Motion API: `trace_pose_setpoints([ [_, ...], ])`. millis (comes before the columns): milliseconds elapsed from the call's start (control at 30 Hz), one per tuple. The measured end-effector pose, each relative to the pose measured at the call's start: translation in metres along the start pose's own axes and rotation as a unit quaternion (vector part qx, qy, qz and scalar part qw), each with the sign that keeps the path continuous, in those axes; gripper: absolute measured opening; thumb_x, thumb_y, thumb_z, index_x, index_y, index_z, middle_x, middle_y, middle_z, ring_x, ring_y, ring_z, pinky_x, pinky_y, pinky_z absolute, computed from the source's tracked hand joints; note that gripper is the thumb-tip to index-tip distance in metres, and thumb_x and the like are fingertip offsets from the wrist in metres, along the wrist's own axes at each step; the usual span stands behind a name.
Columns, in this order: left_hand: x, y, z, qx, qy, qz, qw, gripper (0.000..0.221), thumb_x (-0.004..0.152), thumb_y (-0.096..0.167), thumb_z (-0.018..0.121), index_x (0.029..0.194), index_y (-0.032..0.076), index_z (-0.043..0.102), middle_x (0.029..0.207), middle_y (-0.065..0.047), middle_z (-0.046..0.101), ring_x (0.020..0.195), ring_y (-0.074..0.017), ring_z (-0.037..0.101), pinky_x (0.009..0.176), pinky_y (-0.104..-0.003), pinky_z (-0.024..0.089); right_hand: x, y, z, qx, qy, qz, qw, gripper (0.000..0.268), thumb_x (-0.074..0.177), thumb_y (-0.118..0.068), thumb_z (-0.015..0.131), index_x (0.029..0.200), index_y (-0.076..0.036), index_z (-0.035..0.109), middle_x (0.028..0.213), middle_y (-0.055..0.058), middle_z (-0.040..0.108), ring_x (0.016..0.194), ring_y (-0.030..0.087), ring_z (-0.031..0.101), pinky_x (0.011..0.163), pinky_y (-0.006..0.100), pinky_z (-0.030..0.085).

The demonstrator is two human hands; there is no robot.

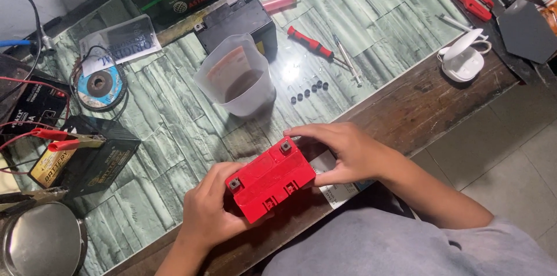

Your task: Filling a red battery with liquid using a syringe and a screwdriver

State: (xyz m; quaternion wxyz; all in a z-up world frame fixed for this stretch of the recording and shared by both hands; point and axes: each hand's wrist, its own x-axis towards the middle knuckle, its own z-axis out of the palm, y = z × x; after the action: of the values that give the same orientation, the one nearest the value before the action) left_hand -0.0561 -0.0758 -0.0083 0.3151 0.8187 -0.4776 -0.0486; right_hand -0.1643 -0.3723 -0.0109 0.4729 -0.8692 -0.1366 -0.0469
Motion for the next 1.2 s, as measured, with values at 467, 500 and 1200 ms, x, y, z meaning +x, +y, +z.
trace_pose_setpoints([
  [467,0.002,0.002,-0.003,0.003,0.019,0.000,1.000,0.074,0.069,0.049,0.088,0.124,0.009,0.059,0.112,-0.005,0.070,0.087,-0.0153,0.074,0.050,-0.026,0.055,0.000,0.002,0.002,0.001,-0.009,-0.014,1.000,0.087,0.076,-0.043,0.090,0.146,-0.010,0.050,0.136,0.011,0.070,0.118,0.027,0.073,0.097,0.039,0.059],
  [500,0.002,0.000,-0.003,-0.004,0.010,0.000,1.000,0.076,0.069,0.051,0.089,0.125,0.009,0.058,0.114,-0.005,0.070,0.088,-0.0167,0.074,0.051,-0.027,0.056,0.001,0.000,0.002,0.001,-0.002,-0.015,1.000,0.084,0.077,-0.040,0.089,0.145,-0.010,0.051,0.135,0.010,0.071,0.117,0.025,0.074,0.096,0.037,0.059],
  [1200,0.001,0.000,-0.006,-0.012,-0.008,0.002,1.000,0.085,0.068,0.059,0.089,0.127,0.009,0.055,0.115,-0.005,0.069,0.082,-0.0174,0.073,0.047,-0.028,0.055,0.055,0.006,-0.173,-0.389,-0.128,0.371,0.833,0.074,0.087,-0.060,0.057,0.152,-0.027,0.050,0.136,-0.001,0.069,0.099,0.025,0.079,0.084,0.049,0.067],
])
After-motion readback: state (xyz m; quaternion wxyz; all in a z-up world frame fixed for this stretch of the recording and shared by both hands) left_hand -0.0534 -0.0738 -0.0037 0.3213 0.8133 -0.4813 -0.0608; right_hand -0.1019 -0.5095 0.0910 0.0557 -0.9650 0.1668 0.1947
